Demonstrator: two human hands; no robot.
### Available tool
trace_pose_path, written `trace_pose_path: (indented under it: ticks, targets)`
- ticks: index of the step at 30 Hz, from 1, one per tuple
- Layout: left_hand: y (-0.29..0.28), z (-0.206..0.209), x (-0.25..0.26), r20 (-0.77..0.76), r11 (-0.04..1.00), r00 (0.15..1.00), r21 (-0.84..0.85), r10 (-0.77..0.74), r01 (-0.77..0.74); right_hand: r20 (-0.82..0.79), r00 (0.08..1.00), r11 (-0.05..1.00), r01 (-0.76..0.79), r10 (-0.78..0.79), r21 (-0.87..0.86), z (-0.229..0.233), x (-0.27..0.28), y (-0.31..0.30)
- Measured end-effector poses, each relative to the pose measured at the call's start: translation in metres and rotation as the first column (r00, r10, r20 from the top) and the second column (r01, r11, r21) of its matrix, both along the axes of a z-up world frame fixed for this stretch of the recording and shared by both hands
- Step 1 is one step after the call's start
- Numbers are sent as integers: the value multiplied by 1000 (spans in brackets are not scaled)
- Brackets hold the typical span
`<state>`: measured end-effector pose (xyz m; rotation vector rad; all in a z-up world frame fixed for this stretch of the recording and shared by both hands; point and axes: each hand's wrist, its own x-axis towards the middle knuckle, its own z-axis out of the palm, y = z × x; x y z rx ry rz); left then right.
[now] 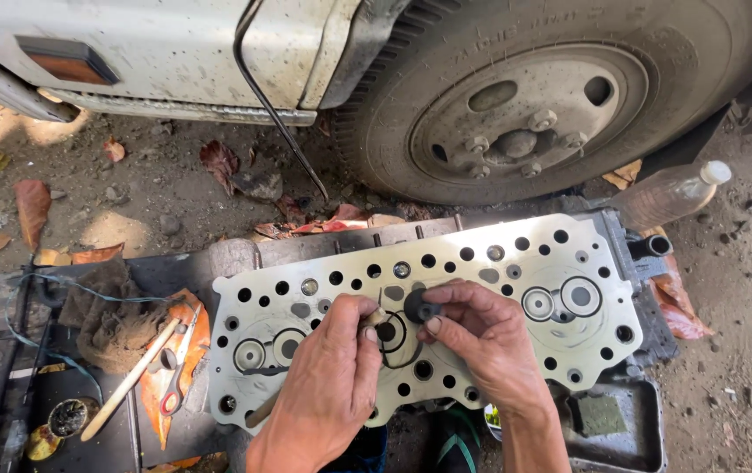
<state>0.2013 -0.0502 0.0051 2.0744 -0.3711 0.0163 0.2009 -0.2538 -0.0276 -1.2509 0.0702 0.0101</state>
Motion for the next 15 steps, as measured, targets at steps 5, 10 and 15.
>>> trace_pose_path:
  ticks: [5, 10, 15]
  targets:
    - [7, 18, -11, -99, 923, 995, -380, 13, -50, 55, 995, 980, -91, 82, 175, 12, -8, 6]
    - [6, 18, -22, -30, 862, 1000, -506, -2, -14, 109, 985, 982, -145, 131, 124, 17, -19, 11]
    - [13, 21, -47, 21, 852, 985, -505, 172, -138, 103, 974, 911, -150, 204, -383, 26, -23, 15]
